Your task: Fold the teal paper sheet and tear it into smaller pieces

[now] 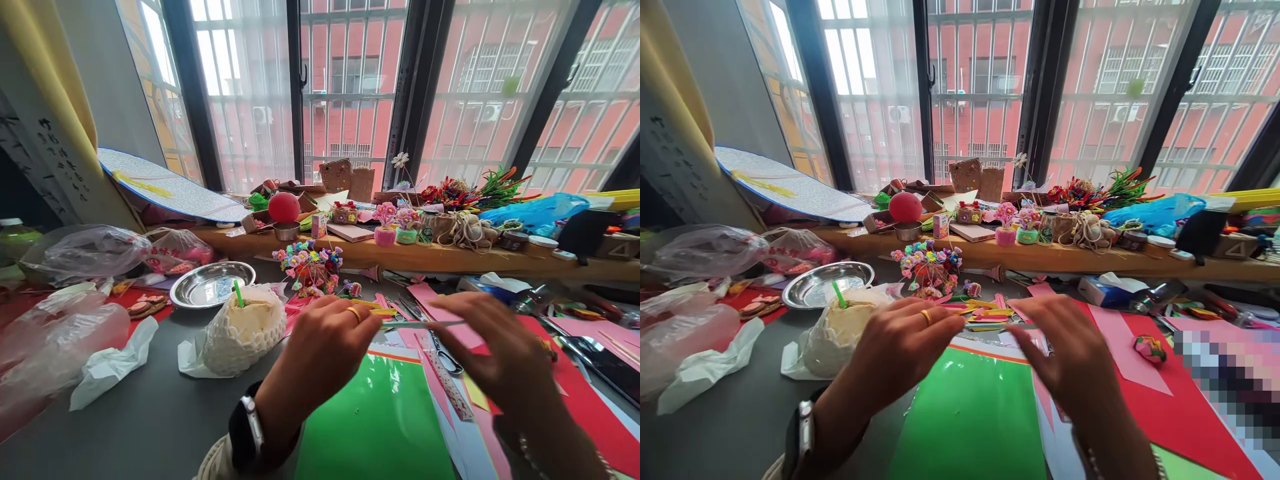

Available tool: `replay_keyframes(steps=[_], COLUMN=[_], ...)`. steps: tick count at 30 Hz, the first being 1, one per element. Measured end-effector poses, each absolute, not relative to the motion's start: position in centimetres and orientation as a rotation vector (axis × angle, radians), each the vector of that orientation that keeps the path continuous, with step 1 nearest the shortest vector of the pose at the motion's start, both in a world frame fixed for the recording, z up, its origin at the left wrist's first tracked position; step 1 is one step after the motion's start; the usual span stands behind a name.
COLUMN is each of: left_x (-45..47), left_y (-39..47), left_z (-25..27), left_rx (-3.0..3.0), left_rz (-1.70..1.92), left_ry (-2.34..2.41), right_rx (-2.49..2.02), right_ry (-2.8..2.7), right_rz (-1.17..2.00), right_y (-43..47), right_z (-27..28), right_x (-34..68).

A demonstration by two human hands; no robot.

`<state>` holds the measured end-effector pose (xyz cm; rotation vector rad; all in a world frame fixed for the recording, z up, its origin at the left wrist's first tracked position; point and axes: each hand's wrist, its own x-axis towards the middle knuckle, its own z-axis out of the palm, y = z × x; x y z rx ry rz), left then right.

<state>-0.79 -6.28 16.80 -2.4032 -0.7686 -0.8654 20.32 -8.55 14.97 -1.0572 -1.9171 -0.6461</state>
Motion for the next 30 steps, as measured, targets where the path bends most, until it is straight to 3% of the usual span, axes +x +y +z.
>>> replay_keyframes(steps=[5, 15, 19, 22, 27, 30], left_x=[-0.4, -3.5, -4.6, -4.3, -1.1, 0.4], left_y=[-6.7, -6.1, -5.0, -4.2, -3.2, -2.9], left_z=[16.8, 17.9, 17.9, 17.5, 16.2, 15.4], left_rx=[-2.478, -2.328, -2.17, -2.113, -2.813, -3.217], left_rz=[-0.818, -1.03, -1.109, -1.31, -1.588, -1.695], left_ry=[-0.754, -0.806, -0.949, -1.105, -1.236, -1.328], right_rx=[-0.961, -1.057, -1.137, -1.288, -1.392, -1.396], right_ry=[-2.063, -2.03, -1.914, -1.667, -1.338, -1.267], right_rz=[-0.415, -0.385, -0.429, -0.292, 0.243, 0.4], right_y=[-8.0, -8.9, -8.7, -8.6, -8.2, -8.1], right_z=[14.0, 15.1, 15.1, 15.1, 15.1, 15.0], right_x=[18.1, 21.2, 21.8, 21.6, 20.3, 20.0])
